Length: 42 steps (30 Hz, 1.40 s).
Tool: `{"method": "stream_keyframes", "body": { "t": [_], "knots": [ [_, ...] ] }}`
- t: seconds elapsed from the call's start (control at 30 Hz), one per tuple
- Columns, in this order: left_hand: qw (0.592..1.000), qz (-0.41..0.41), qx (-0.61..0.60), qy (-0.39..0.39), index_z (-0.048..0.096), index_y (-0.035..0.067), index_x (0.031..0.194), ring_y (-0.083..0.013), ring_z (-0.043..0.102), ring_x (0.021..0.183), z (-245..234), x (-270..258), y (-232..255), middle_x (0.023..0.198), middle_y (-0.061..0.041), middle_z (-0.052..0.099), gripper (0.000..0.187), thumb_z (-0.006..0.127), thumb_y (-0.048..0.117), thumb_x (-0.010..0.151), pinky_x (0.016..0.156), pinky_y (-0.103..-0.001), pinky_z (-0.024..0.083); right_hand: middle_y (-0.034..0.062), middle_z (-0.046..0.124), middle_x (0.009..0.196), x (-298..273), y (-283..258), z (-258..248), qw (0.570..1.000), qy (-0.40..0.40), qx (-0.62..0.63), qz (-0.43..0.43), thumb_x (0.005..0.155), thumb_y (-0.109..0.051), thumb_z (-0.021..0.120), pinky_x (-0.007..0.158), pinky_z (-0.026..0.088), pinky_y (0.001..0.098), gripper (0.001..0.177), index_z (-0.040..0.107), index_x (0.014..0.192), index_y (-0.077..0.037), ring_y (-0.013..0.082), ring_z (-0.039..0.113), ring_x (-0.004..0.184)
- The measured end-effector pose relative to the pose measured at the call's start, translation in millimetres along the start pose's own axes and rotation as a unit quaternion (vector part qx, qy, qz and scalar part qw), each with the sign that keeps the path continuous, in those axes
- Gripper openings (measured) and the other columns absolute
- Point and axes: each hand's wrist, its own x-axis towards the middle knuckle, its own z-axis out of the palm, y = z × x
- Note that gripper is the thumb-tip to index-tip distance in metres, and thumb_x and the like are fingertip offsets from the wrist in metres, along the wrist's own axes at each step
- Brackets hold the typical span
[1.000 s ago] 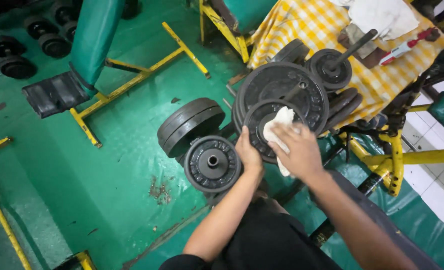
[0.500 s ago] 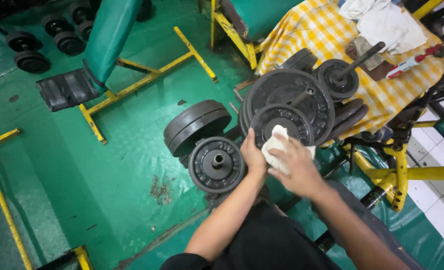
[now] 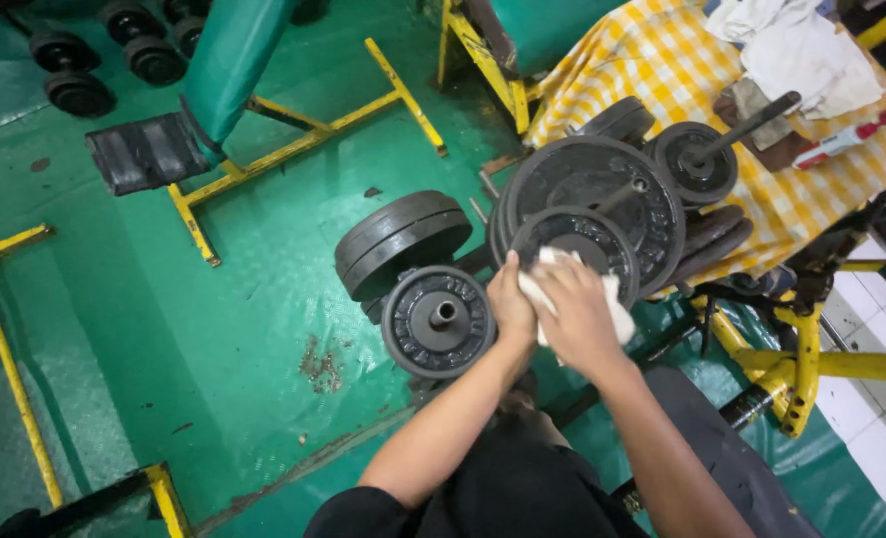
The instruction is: Cleaning and organizing weight plates in a gym.
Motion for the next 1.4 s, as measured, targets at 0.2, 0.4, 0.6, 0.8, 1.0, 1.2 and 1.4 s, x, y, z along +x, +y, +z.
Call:
{"method": "stream_keyframes", "body": {
  "t": [0.2, 0.4, 0.6, 0.8, 1.0, 1.2, 1.4],
  "knots": [
    [0.992, -0.086, -0.084, 0.023, 0.074, -0.005, 0.109, -0.0134, 0.066, 0.087, 11, -9, 34, 0.099, -0.006, 0.075, 0.043, 0.056, 0.033, 0.103, 0.083, -0.028, 0.051, 0.0133, 0.066, 0.120, -64, 29, -39, 0.998, 0.034, 0.038, 0.034, 0.074, -0.010, 0.074, 0.105, 0.045, 0.0456, 0.041, 0.077, 0.115, -0.015, 0.0337, 0.057, 0.119],
    [0.993, -0.072, -0.083, 0.029, 0.074, -0.006, 0.108, -0.0136, 0.066, 0.088, 10, -10, 29, 0.100, -0.007, 0.075, 0.045, 0.056, 0.034, 0.104, 0.084, -0.029, 0.052, 0.0126, 0.062, 0.112, -20, 95, -37, 0.987, 0.103, 0.013, 0.125, 0.085, -0.010, 0.079, 0.101, 0.048, 0.0446, 0.028, 0.073, 0.113, -0.009, 0.0358, 0.059, 0.114],
    [0.991, -0.052, -0.123, 0.026, 0.074, -0.006, 0.104, -0.0150, 0.067, 0.086, 7, -5, 11, 0.098, -0.008, 0.075, 0.042, 0.057, 0.033, 0.104, 0.081, -0.029, 0.053, 0.0141, 0.064, 0.117, 48, 64, 5, 0.986, 0.154, -0.008, 0.059, 0.082, -0.009, 0.078, 0.099, 0.048, 0.0479, 0.024, 0.071, 0.104, -0.007, 0.0373, 0.060, 0.113],
    [0.995, -0.034, -0.092, 0.030, 0.074, -0.007, 0.103, -0.0125, 0.063, 0.086, 5, -3, 4, 0.096, -0.007, 0.073, 0.042, 0.059, 0.032, 0.105, 0.079, -0.029, 0.050, 0.0127, 0.067, 0.118, 83, 27, 3, 0.989, 0.093, 0.043, -0.105, 0.074, -0.009, 0.075, 0.099, 0.049, 0.0470, 0.029, 0.073, 0.103, -0.008, 0.0373, 0.061, 0.113],
    [0.988, -0.089, -0.114, 0.060, 0.075, -0.005, 0.104, -0.0142, 0.065, 0.087, 15, -14, 38, 0.099, -0.006, 0.075, 0.040, 0.061, 0.032, 0.101, 0.083, -0.030, 0.051, 0.0149, 0.067, 0.120, 42, 79, -29, 0.991, 0.107, -0.062, -0.046, 0.078, -0.011, 0.078, 0.097, 0.050, 0.0462, 0.034, 0.075, 0.112, -0.007, 0.0373, 0.062, 0.110],
    [0.990, -0.074, -0.107, 0.054, 0.075, -0.005, 0.106, -0.0137, 0.064, 0.088, 14, -14, 31, 0.099, -0.006, 0.075, 0.042, 0.060, 0.033, 0.101, 0.084, -0.029, 0.050, 0.0144, 0.067, 0.117, -63, 87, -28, 0.973, 0.143, 0.023, 0.179, 0.094, -0.019, 0.077, 0.094, 0.053, 0.0422, 0.024, 0.072, 0.115, -0.007, 0.0353, 0.066, 0.108],
    [0.997, -0.047, -0.050, 0.031, 0.075, -0.005, 0.105, -0.0138, 0.063, 0.089, 10, -9, 20, 0.098, -0.007, 0.074, 0.044, 0.056, 0.035, 0.104, 0.086, -0.028, 0.049, 0.0159, 0.063, 0.113, -62, -23, -25, 0.988, 0.095, 0.047, 0.111, 0.076, -0.014, 0.076, 0.089, 0.052, 0.0427, 0.037, 0.077, 0.113, -0.010, 0.0352, 0.063, 0.104]
  ]
}}
